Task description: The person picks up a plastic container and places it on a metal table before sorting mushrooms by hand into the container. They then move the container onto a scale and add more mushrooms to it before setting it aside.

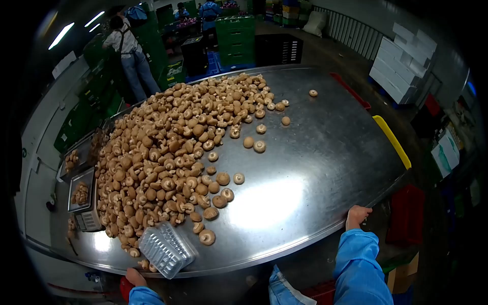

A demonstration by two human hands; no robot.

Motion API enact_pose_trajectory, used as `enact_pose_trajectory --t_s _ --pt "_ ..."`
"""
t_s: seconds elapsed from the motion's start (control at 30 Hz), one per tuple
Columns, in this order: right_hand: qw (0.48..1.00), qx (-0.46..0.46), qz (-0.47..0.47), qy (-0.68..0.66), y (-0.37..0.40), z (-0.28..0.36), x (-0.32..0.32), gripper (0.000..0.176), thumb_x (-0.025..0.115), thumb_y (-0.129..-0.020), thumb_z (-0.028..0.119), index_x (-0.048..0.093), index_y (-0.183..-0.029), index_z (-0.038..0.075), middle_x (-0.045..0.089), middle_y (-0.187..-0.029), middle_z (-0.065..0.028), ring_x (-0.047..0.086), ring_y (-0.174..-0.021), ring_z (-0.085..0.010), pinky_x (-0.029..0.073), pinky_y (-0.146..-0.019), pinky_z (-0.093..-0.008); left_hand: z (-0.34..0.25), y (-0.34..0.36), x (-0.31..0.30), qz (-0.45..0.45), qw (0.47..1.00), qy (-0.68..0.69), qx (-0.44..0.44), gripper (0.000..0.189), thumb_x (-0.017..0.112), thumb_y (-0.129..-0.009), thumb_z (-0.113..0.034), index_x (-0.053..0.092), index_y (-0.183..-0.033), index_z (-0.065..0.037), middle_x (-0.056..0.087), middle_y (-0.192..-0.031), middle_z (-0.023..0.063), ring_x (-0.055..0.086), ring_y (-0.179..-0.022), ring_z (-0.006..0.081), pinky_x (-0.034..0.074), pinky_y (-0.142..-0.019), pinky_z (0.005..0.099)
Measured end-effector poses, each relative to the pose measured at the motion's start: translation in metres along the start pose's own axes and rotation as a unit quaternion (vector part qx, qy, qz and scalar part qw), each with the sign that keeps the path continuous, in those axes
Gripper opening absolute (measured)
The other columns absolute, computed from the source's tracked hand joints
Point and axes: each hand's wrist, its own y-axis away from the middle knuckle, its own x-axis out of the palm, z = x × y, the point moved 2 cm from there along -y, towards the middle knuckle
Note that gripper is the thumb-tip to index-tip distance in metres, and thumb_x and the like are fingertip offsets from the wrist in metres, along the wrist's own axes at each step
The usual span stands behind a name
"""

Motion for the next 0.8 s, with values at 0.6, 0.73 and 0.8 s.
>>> enact_pose_trajectory --t_s 0.6,0.73,0.8 --pt "0.998 0.037 0.043 -0.041 0.007 0.007 -0.013 0.057 0.061 -0.085 0.012 0.031 -0.131 -0.002 0.049 -0.123 -0.0370 0.058 -0.106 -0.0475 0.051 -0.090 -0.0495 0.006 -0.003 0.010 0.000 0.998 0.069 -0.002 0.040 0.045 -0.087 -0.022 0.065 -0.085 0.013 0.066 -0.090 0.0320 0.064 -0.084 0.0449 0.046 -0.073 0.0507" --pt "0.998 0.037 0.045 -0.031 0.010 0.011 -0.019 0.057 0.062 -0.084 0.012 0.031 -0.130 -0.002 0.051 -0.122 -0.0365 0.058 -0.107 -0.0474 0.051 -0.090 -0.0493 0.014 -0.005 0.020 -0.004 0.996 0.084 -0.001 0.041 0.045 -0.087 -0.023 0.066 -0.086 0.013 0.066 -0.091 0.0326 0.064 -0.085 0.0446 0.046 -0.075 0.0506" --pt "0.998 0.035 0.048 -0.029 0.012 0.012 -0.022 0.057 0.062 -0.085 0.013 0.031 -0.130 -0.002 0.051 -0.122 -0.0361 0.058 -0.107 -0.0474 0.051 -0.090 -0.0493 0.011 -0.007 0.016 0.012 0.996 0.087 -0.029 0.041 0.045 -0.088 -0.023 0.066 -0.087 0.013 0.066 -0.092 0.0326 0.064 -0.085 0.0444 0.046 -0.075 0.0504"
